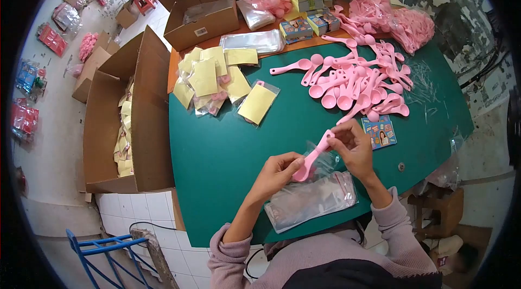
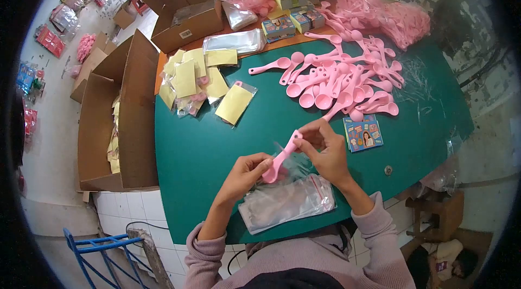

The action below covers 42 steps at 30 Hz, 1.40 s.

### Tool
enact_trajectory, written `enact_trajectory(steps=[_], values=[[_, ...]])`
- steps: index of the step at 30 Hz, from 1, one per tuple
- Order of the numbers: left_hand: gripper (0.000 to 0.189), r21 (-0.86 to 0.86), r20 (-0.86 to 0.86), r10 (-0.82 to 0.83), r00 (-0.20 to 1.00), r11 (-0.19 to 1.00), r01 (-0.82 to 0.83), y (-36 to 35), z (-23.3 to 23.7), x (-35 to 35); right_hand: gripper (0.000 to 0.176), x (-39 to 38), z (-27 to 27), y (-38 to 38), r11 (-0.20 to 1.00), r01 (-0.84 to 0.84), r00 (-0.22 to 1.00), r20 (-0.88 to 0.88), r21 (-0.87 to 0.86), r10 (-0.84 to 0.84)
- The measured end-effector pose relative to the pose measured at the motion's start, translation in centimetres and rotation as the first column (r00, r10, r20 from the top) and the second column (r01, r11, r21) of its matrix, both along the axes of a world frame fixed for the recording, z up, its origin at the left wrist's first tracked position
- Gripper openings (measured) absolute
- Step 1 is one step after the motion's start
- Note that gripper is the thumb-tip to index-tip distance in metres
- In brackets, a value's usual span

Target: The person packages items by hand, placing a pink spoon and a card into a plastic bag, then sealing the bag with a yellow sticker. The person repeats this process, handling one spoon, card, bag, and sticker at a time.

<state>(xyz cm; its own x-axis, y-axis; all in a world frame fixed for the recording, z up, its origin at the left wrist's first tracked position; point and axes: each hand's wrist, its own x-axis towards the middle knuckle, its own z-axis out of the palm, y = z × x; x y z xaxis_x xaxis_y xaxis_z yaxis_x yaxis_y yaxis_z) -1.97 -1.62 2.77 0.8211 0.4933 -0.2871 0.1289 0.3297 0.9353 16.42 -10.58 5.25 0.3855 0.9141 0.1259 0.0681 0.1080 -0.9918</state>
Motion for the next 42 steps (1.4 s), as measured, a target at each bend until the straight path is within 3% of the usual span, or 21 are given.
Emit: enact_trajectory(steps=[1, 2, 4, 5, 7, 9, 11, 12, 13, 15, 16, 18, 22, 24, 25, 27, 31, 33, 36, 40, 42], values=[[0.026, -0.076, 0.074, 0.059, 0.996, 0.996, -0.053, 0.0, 0.2, 0.1, 0.023, 0.1, 0.2, -0.2, 0.998, -0.004, 0.990, 0.140, -0.060, 0.013], [0.026, -0.075, 0.073, 0.057, 0.996, 0.996, -0.052, -0.1, 0.5, 0.1, 0.023, 0.0, 0.4, -0.2, 0.998, -0.003, 0.990, 0.140, -0.059, 0.011], [0.024, -0.172, 0.047, 0.162, 0.986, 0.973, -0.152, -0.2, 1.2, 0.2, 0.050, -0.2, 0.7, 0.1, 0.946, -0.299, 0.886, 0.405, 0.127, 0.225], [0.024, -0.171, 0.047, 0.158, 0.986, 0.974, -0.148, -0.1, 1.2, 0.1, 0.066, -0.7, 0.7, 0.0, 0.918, -0.395, 0.841, 0.417, 0.043, 0.343], [0.024, -0.051, 0.035, 0.125, 0.992, 0.991, -0.123, 0.2, 0.9, -0.3, 0.065, -1.0, 1.0, -0.5, 0.913, -0.405, 0.841, 0.411, 0.047, 0.351], [0.024, -0.132, 0.054, 0.172, 0.984, 0.978, -0.164, 0.3, 1.8, -0.2, 0.060, 0.2, 1.8, -1.0, 0.921, -0.389, 0.870, 0.331, 0.003, 0.366], [0.024, -0.217, 0.069, 0.231, 0.970, 0.953, -0.211, 0.5, 2.3, -0.3, 0.048, 3.9, 2.1, -2.4, 0.991, -0.026, 0.772, 0.627, -0.133, 0.104], [0.025, -0.230, 0.076, 0.243, 0.967, 0.948, -0.221, 0.6, 2.4, -0.4, 0.043, 5.6, 1.3, -3.4, 0.948, 0.261, 0.758, 0.647, -0.183, -0.084], [0.026, -0.243, 0.083, 0.254, 0.964, 0.943, -0.228, 0.7, 2.5, -0.4, 0.039, 7.3, 0.0, -4.2, 0.822, 0.526, 0.688, 0.677, -0.218, -0.260], [0.028, -0.229, 0.059, 0.237, 0.970, 0.949, -0.218, 0.7, 2.8, -0.2, 0.030, 9.5, -2.5, -6.3, 0.664, 0.741, 0.214, 0.972, -0.098, -0.096], [0.030, -0.212, 0.027, 0.221, 0.975, 0.954, -0.210, 0.6, 2.9, -0.1, 0.030, 10.0, -2.8, -6.8, 0.664, 0.741, 0.211, 0.973, -0.097, -0.094], [0.031, -0.188, 0.051, 0.190, 0.980, 0.966, -0.177, 0.6, 2.5, -0.1, 0.024, 10.1, -1.9, -6.9, 0.678, 0.683, 0.625, 0.698, -0.272, -0.349], [0.031, -0.156, 0.109, 0.116, 0.987, 0.983, -0.098, 0.6, 2.0, -0.3, 0.020, 9.8, -0.7, -7.0, 0.662, 0.732, 0.532, 0.742, -0.160, -0.408], [0.031, -0.126, 0.105, 0.083, 0.991, 0.990, -0.069, 0.7, 2.2, -0.4, 0.016, 8.1, 2.6, -6.8, 0.695, 0.638, 0.721, 0.574, -0.332, -0.388], [0.030, -0.102, 0.100, 0.044, 0.994, 0.994, -0.034, 0.6, 2.3, -0.3, 0.016, 6.9, 3.3, -6.3, 0.693, 0.639, 0.721, 0.573, -0.333, -0.389], [0.030, -0.113, 0.119, 0.021, 0.993, 0.994, -0.007, 0.3, 2.8, -0.1, 0.012, 4.0, 4.5, -5.1, 0.908, 0.393, 0.919, 0.065, -0.148, -0.388], [0.027, -0.063, 0.143, -0.013, 0.990, 0.998, 0.022, 0.0, 2.7, -0.3, 0.011, 0.2, 6.6, -3.9, 0.962, 0.260, 0.964, 0.078, -0.086, -0.254], [0.026, -0.012, 0.097, -0.026, 0.995, 1.000, 0.027, 0.2, 2.5, -0.6, 0.015, -0.2, 7.6, -3.9, 0.984, 0.060, 0.895, 0.445, -0.165, 0.020], [0.024, 0.096, 0.040, -0.055, 0.998, 0.994, 0.051, 0.0, 2.9, -0.5, 0.016, -0.3, 8.4, -3.8, 0.986, -0.019, 0.809, 0.577, -0.166, 0.113], [0.026, 0.153, 0.029, -0.158, 0.987, 0.977, 0.152, -0.3, 3.0, -0.5, 0.015, -0.2, 8.0, -3.4, 0.980, -0.109, 0.770, 0.609, -0.167, 0.189], [0.025, 0.140, 0.042, -0.171, 0.984, 0.976, 0.164, -0.6, 3.0, -0.4, 0.019, -0.5, 8.1, -3.0, 0.910, -0.214, 0.824, 0.436, -0.354, 0.363]])
